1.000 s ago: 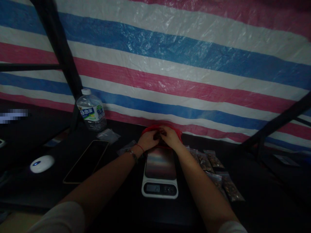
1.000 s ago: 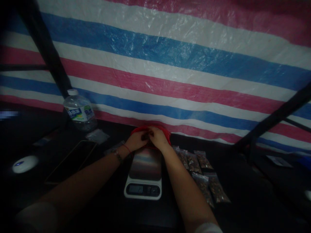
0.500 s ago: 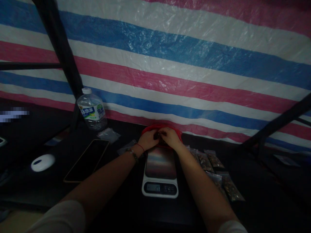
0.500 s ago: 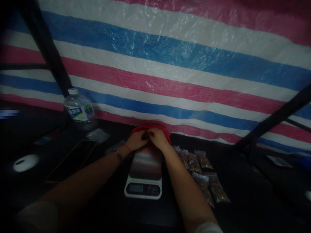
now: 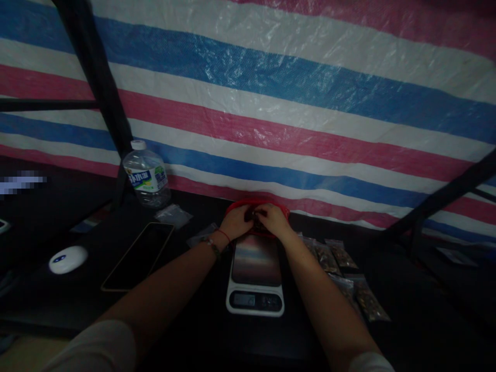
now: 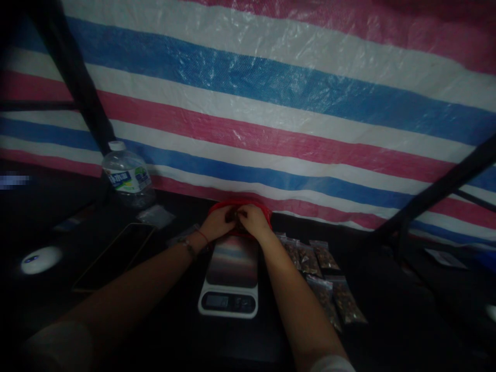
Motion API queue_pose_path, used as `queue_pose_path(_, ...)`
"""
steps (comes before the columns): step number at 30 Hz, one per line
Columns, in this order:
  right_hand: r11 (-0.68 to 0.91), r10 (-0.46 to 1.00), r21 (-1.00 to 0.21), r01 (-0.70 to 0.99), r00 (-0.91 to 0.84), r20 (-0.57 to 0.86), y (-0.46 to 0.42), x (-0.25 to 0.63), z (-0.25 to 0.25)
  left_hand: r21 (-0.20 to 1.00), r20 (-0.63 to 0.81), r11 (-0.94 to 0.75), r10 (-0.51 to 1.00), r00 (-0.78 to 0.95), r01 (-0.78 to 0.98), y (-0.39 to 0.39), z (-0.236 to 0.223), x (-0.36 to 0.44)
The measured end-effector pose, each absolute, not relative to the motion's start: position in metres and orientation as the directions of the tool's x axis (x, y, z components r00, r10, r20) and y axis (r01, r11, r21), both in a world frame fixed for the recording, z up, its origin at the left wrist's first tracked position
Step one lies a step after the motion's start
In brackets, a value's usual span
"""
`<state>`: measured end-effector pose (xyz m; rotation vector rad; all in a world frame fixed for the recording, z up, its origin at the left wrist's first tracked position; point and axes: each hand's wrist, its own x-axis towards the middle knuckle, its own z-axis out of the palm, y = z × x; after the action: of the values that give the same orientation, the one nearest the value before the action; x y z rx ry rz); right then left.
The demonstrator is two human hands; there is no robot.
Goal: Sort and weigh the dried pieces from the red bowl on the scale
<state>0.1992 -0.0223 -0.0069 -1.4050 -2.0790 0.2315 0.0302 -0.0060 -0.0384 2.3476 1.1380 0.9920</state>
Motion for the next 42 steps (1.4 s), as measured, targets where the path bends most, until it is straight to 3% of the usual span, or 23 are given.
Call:
queue_pose_path(11, 0.432, 0.877, -0.495, 0.754, -0.224, 0.425, -0.0211, 0.1978, -0.0087, 0.577, 0.44, -0.627, 0.778, 0.448, 0.523, -0.0044, -0.0388, 0.0316)
queue_pose_path(23, 0.386, 0.877, -0.523, 0.76, -0.126, 0.464, -0.0213, 0.1984, -0.0082, 0.642, 0.382, -0.531, 0.847, 0.369, 0.553, -0.0085, -0.0392, 0.0319)
queue_pose_path(32, 0.398, 0.843, -0.512, 0.761, -0.084, 0.531, -0.0209, 0.2, -0.0067, 0.596, 0.477, -0.649, 0.76, 0.443, 0.472, -0.005, -0.0438, 0.0324)
queue_pose_path(42, 0.39, 0.865, -0.54, 0.745, -0.095, 0.493, -0.0243, 0.1966, -0.0052, 0.552, 0.483, -0.677, 0.735, 0.476, 0.486, -0.0026, -0.0461, 0.0328)
